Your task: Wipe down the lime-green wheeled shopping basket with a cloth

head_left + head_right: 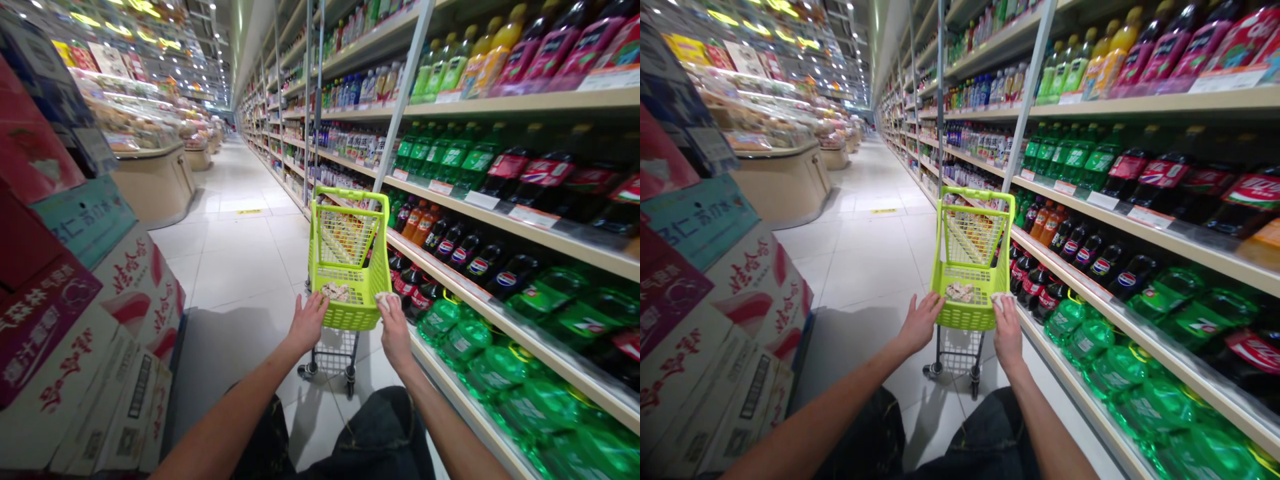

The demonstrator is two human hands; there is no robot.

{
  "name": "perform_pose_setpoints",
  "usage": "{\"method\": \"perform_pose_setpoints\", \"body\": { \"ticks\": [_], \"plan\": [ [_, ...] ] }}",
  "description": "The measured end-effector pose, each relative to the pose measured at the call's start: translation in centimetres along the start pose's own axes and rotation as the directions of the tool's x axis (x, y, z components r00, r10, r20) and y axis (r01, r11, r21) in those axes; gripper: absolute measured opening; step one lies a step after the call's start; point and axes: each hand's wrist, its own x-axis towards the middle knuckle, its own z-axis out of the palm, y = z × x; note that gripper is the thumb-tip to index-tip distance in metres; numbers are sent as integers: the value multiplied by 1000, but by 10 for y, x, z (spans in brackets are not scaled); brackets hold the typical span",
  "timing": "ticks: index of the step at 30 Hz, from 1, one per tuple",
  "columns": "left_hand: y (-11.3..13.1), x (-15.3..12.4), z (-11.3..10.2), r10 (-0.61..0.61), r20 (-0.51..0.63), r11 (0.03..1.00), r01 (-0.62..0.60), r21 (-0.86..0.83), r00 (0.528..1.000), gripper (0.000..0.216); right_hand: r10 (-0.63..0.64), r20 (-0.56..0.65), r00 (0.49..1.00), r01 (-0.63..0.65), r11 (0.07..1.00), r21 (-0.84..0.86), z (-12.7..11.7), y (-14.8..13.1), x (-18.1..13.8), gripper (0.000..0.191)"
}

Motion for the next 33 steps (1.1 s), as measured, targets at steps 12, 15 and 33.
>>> {"method": "perform_pose_setpoints", "body": {
  "ticks": [12, 15, 33],
  "plan": [
    [4, 2, 6, 28, -3, 1000, -28, 8, 1000, 63, 26, 12, 1000, -26, 999, 38, 3, -12, 4, 53],
    [6, 2, 5, 28, -10, 999, -28, 22, 1000, 61, -33, 42, 999, 29, 996, 84, 14, -27, 3, 52],
    [16, -5, -4, 47, -70, 999, -47, -2, 996, 45, -133, 32, 991, 134, 991, -25, -5, 14, 10, 56]
  ]
}}
